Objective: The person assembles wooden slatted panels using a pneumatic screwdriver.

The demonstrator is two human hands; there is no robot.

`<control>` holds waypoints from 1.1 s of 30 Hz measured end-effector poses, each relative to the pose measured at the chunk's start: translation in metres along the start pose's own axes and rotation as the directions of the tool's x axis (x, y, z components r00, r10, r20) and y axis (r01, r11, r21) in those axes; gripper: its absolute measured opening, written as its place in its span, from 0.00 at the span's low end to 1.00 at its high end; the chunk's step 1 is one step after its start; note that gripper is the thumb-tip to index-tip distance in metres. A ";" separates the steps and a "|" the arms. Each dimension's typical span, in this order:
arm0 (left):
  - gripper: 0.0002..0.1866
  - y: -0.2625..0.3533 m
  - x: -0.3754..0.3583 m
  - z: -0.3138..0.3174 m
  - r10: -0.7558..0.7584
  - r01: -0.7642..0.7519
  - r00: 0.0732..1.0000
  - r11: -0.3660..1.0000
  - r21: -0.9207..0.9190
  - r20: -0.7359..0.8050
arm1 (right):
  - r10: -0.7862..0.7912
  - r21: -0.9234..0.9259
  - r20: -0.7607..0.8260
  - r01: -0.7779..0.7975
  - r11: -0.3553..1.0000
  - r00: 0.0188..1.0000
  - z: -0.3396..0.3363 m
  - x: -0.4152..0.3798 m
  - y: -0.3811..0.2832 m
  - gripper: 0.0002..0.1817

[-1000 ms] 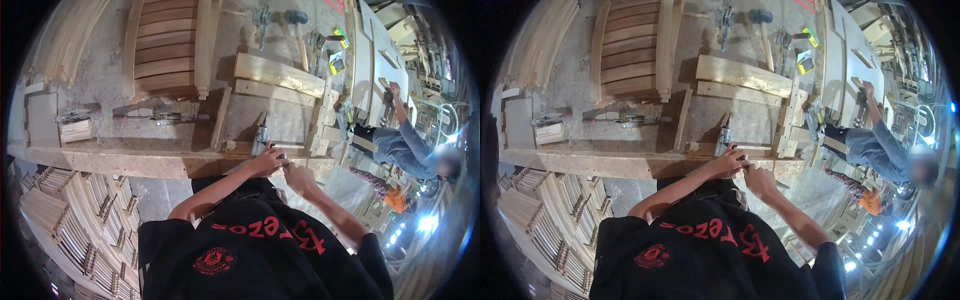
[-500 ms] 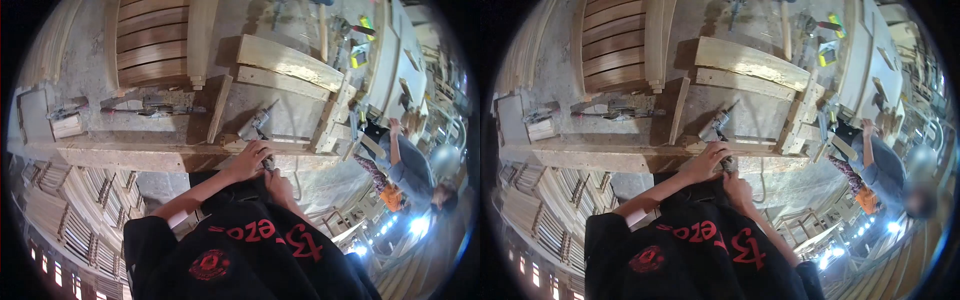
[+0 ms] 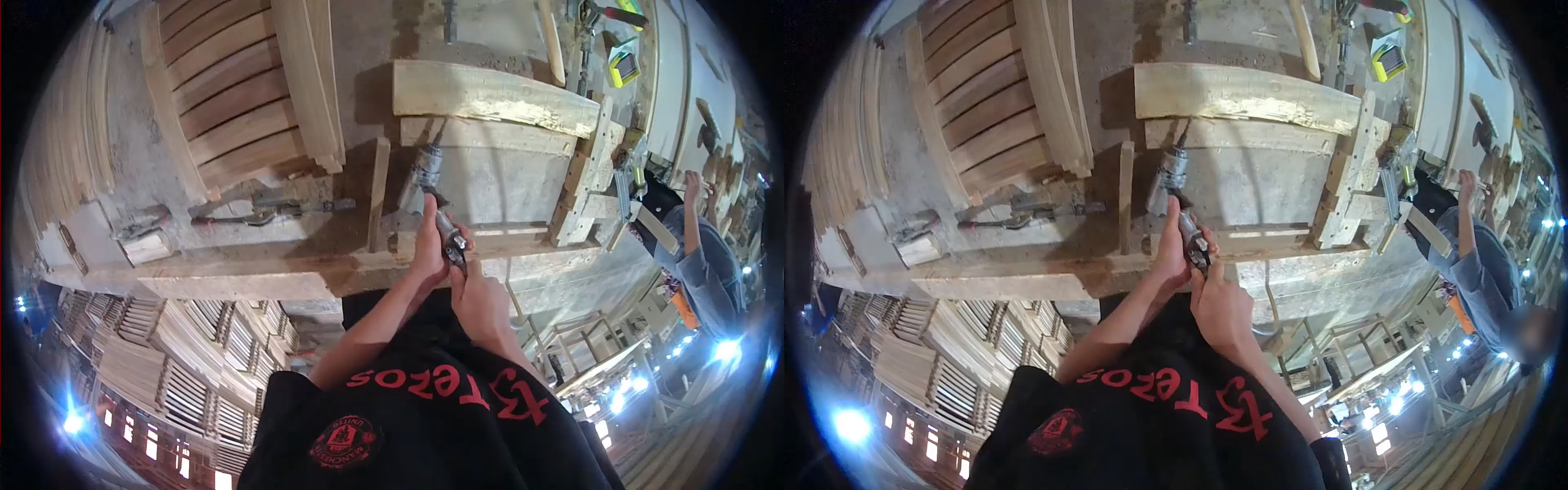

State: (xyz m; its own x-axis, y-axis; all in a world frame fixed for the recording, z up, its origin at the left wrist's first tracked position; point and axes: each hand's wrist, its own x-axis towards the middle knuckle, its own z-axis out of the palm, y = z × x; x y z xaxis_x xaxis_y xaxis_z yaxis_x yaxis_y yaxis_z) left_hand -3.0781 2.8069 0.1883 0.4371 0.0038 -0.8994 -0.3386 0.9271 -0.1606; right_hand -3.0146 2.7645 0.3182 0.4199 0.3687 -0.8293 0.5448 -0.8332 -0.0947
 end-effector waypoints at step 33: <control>0.26 -0.020 0.036 0.023 -0.359 0.359 0.933 0.933 -0.006 0.025 | 0.564 0.248 0.235 -0.610 0.753 0.792 -0.046 0.018 -0.029 0.20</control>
State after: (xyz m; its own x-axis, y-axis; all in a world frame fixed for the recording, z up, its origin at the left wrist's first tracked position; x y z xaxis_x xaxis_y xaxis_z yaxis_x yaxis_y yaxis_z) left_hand -3.0361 2.7968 0.1688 0.5501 -0.3199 -0.7714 -0.1638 0.8644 -0.4753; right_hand -2.9891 2.8141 0.3320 0.4694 -0.2750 -0.8391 -0.0262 -0.9542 0.2981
